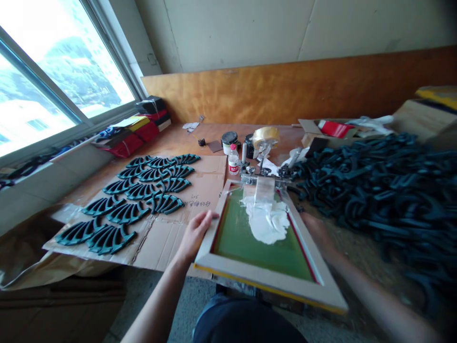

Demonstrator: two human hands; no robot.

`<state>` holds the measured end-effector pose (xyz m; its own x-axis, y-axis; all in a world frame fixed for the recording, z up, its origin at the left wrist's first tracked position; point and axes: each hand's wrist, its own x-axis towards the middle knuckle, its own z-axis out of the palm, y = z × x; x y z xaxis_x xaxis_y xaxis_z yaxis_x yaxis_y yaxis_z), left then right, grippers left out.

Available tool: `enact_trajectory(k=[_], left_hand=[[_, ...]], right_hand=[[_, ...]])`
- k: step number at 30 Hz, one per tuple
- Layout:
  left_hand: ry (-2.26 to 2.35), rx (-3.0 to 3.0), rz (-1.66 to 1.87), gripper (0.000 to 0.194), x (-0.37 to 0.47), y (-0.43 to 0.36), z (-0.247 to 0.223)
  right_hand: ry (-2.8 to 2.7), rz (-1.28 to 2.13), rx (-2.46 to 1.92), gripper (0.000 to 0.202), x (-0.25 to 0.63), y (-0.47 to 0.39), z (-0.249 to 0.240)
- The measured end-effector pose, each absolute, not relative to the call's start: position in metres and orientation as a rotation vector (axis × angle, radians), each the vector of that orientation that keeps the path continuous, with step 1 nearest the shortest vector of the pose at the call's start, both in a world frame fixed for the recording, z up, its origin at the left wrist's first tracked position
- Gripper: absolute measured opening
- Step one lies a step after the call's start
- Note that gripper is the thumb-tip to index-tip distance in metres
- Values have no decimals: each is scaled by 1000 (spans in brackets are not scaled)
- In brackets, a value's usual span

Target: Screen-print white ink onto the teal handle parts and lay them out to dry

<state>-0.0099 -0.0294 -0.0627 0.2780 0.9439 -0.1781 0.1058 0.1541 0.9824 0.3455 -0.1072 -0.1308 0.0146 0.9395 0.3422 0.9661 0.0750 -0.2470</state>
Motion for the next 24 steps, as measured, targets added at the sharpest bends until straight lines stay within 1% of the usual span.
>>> enact_trajectory(k=[2, 4, 5, 6, 7, 9, 10, 11, 16, 19, 21, 24], left_hand=[[1172, 1303, 703, 59, -19, -41, -108], [1238, 1390, 660, 64, -21, -45, -146], [1273, 1443, 644, 63, -20, -45, -160], [1302, 1493, 621, 61, -19, -43, -170], [1320, 1533, 593, 59, -18, -42, -177], [1337, 1585, 547, 56, -18, -39, -183], [1345, 1600, 533, 55, -18, -37, -183], [1355, 1605, 527, 54, -18, -37, -182], [1374, 1548, 526, 52, -18, -39, -175], [1357, 1517, 552, 52, -18, -39, -174], [1345, 1487, 573, 54, -18, -39, -174], [1307, 1441, 598, 59, -19, -40, -175]], right_hand=[[-1834, -153, -1851, 37, 350, -89, -115], [-1860, -197, -1775, 50, 338, -69, -101], [-1928, -200, -1757, 55, 327, -60, -97], [-2022, -179, -1766, 52, 315, -53, -94], [-2108, -133, -1806, 42, 303, -48, -93], [-2228, -15, -1892, 17, 285, -51, -97], [-2272, 29, -1897, 7, 279, -58, -100], [-2319, 55, -1860, 3, 276, -67, -104], [-2613, 158, -1332, 17, 285, -108, -107], [-2590, 239, -1321, 15, 286, -108, -101], [-2476, 124, -1354, 17, 283, -108, -103], [-2370, -116, -1216, 26, 279, -118, -113]])
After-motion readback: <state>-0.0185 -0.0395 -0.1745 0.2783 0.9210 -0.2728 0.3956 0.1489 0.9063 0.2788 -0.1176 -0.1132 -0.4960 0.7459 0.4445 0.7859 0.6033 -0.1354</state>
